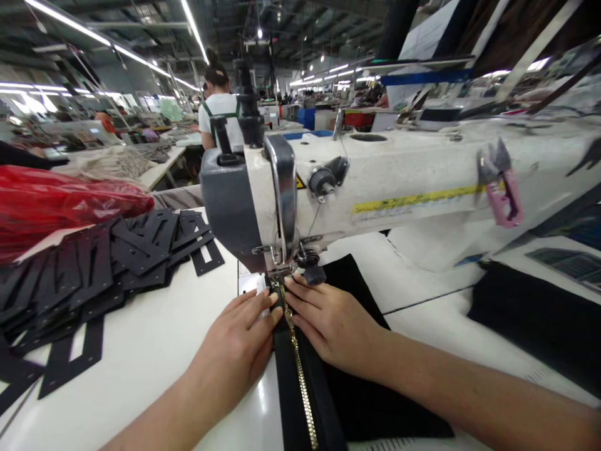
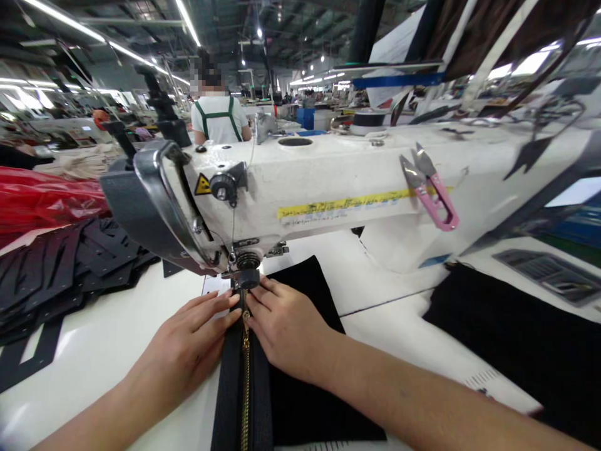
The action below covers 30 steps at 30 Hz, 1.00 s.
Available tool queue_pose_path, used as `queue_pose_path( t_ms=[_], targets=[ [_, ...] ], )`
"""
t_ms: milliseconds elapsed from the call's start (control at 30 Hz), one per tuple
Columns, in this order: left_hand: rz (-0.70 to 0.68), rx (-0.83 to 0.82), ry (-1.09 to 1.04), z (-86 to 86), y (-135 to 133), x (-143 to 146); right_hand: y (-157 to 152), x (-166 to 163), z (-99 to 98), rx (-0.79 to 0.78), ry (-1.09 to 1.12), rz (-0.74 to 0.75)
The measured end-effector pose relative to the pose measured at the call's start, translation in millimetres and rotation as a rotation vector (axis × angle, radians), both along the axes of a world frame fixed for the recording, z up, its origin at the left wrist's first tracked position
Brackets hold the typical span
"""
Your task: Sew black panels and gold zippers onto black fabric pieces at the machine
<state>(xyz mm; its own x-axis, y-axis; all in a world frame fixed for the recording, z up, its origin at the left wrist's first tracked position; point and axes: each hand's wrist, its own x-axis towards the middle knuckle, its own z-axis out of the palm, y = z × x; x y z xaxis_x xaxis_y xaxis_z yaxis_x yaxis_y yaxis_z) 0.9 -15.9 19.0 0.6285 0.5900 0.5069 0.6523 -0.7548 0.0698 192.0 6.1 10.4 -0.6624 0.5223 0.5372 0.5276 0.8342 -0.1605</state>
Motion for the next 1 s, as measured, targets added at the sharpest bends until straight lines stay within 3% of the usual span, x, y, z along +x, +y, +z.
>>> queue_pose_path(
  t_ms=[433,700,800,1000],
  targets=[
    [0.006,-0.048,0.001,3.3,0,2,-3,-1,-3.9,-0.036,0.034,0.003],
    [0.030,-0.068,-0.022,0.9,2,1,-4,-1,5.4,-0.257,0.164,-0.039],
    [0.001,-0.079,0.012,1.9,-3,1,-20,-1,6.9,-0.187,0.167,-0.054],
    [-0.053,-0.009,0.039,1.3,-26,1,-67,-3,-11.5,0.170,0.132,-0.030]
  ],
)
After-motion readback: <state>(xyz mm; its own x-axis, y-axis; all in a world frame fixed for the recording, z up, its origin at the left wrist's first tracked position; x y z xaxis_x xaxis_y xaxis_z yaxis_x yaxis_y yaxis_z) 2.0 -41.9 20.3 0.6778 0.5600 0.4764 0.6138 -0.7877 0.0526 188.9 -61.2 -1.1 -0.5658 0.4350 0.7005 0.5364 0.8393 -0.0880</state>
